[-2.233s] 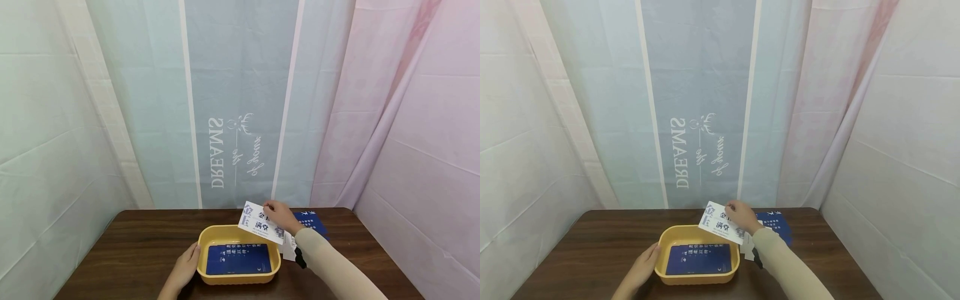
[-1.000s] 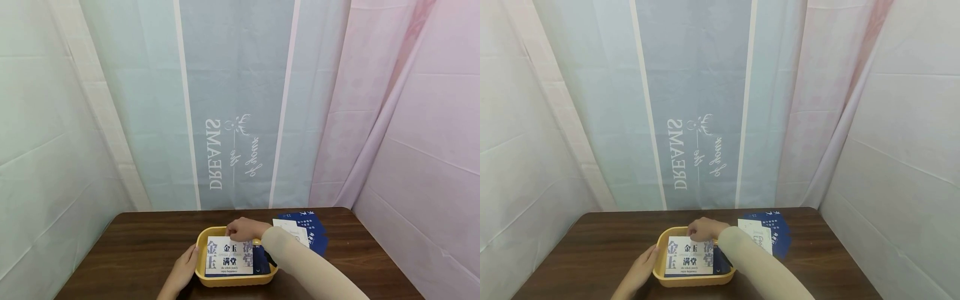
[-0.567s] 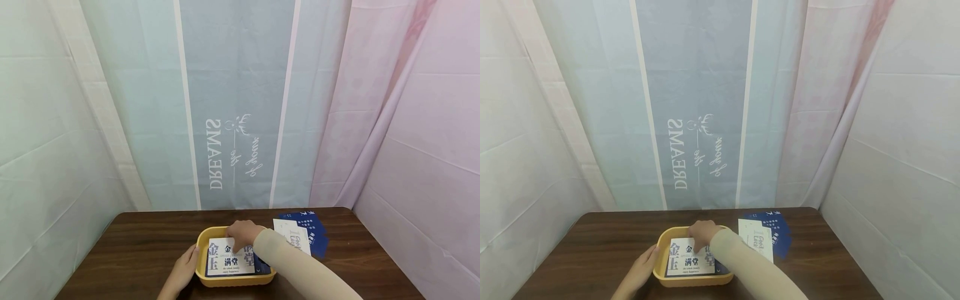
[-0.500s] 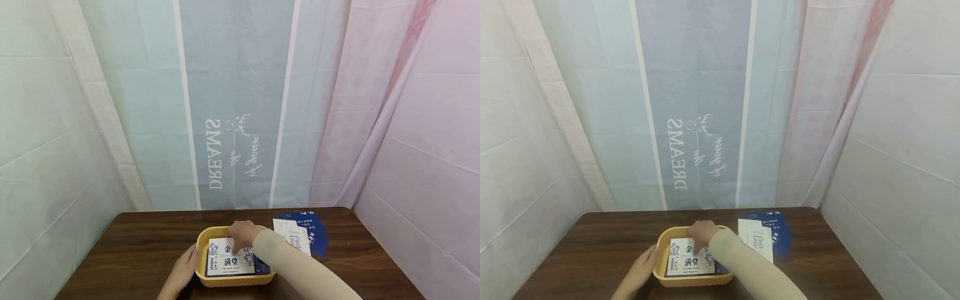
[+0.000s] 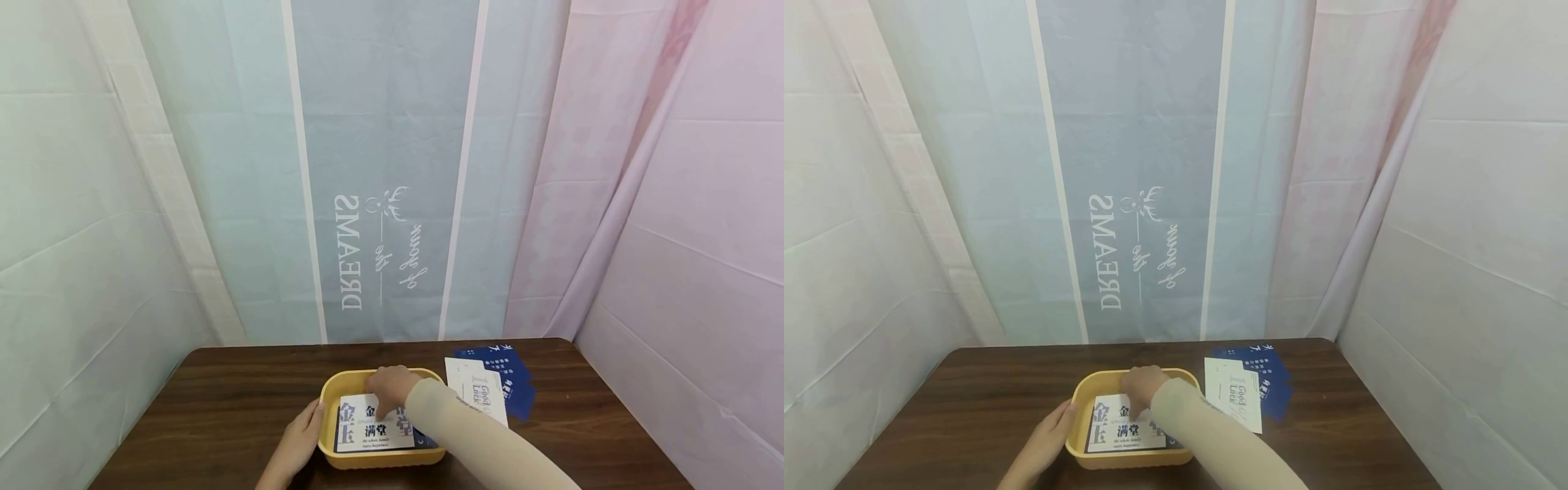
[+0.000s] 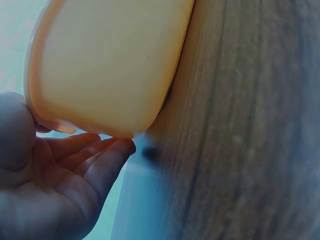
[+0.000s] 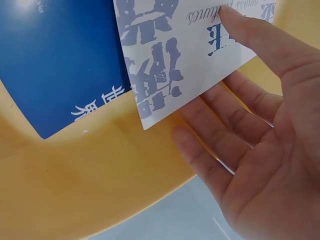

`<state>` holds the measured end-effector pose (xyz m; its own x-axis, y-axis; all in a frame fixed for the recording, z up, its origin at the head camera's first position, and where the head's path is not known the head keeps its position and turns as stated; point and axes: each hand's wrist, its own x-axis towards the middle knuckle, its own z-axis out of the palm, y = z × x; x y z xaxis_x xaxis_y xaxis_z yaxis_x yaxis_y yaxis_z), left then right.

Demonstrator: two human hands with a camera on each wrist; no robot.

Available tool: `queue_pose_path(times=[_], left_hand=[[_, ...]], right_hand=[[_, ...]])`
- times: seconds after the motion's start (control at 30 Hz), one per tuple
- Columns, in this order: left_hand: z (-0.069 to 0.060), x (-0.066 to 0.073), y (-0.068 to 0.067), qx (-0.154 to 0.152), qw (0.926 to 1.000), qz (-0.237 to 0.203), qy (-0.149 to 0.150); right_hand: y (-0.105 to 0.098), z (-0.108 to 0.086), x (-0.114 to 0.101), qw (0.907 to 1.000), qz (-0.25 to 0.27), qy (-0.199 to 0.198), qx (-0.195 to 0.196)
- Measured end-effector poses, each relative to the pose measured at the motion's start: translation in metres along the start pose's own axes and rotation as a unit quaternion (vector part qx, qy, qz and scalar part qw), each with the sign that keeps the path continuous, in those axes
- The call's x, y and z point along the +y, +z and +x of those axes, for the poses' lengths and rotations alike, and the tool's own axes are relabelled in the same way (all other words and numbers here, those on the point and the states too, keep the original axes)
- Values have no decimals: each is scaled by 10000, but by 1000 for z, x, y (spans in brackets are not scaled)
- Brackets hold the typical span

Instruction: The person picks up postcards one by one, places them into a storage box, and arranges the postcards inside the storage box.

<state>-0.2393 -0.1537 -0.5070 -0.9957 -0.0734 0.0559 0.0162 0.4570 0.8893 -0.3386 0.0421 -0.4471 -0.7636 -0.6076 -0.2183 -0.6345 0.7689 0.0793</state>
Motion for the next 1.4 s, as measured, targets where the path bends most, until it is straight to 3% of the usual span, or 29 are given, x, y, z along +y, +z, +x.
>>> queue_pose_path(times=[0.9,1.2,1.4], left_hand=[[0,-1,1,61,10000,22,16],[0,0,0,47,9999,97,-75],[0,1,0,47,9999,97,-61]], right_hand=[[0,-5,-10,9989,-428,164,14],[6,2,-9,9978,-666,-27,23],[-4,-5,-6,9969,-772,-49,106]])
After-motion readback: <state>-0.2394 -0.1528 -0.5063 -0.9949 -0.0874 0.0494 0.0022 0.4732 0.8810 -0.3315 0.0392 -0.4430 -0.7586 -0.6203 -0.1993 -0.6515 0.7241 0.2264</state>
